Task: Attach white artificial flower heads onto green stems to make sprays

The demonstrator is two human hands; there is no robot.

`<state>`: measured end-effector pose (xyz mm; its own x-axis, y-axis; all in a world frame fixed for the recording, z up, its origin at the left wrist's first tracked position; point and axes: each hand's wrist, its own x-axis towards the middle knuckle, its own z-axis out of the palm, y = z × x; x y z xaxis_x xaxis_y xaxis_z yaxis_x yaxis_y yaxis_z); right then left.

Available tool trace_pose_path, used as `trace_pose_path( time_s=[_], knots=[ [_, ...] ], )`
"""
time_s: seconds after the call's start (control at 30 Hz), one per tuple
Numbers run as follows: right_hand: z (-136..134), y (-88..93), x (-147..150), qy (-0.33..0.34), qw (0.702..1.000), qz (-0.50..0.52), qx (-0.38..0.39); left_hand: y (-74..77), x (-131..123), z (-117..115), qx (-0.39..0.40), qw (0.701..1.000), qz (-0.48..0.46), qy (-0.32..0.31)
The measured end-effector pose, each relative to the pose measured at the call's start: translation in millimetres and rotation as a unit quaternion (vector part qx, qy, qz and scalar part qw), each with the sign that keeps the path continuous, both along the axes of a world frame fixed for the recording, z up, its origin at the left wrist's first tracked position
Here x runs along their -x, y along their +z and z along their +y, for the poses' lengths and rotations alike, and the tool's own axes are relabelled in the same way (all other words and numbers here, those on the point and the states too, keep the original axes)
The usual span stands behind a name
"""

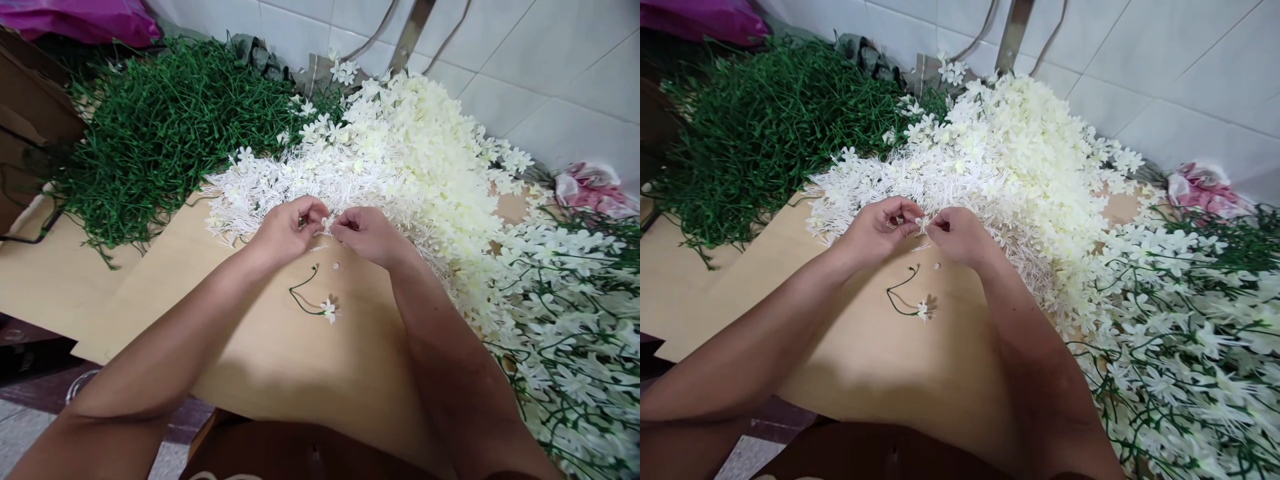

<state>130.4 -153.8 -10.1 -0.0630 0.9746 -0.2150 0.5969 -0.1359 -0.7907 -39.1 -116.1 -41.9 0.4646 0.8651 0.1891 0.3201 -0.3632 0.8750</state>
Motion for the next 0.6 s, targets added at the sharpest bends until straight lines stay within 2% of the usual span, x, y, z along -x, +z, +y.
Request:
trace_pose_path(
  time_s=[0.23, 0.47, 0.6],
  knots=[
    [2.9, -2.5, 0.4, -0.004, 1.000, -0.006, 0.016, 2.1, -0.3, -1.0, 0.015, 0.999, 0.004, -0.039],
    [5.3, -6.6, -1.5, -0.001, 0.998, 0.054, 0.037, 2.2, 0.2, 6.2, 0.125, 0.987, -0.086, -0.052],
    [5.3, -9.6, -1.0, -0.014, 0.998, 0.052, 0.021, 2.7, 0.0, 5.3, 0.148, 0.983, -0.098, -0.053]
  ],
)
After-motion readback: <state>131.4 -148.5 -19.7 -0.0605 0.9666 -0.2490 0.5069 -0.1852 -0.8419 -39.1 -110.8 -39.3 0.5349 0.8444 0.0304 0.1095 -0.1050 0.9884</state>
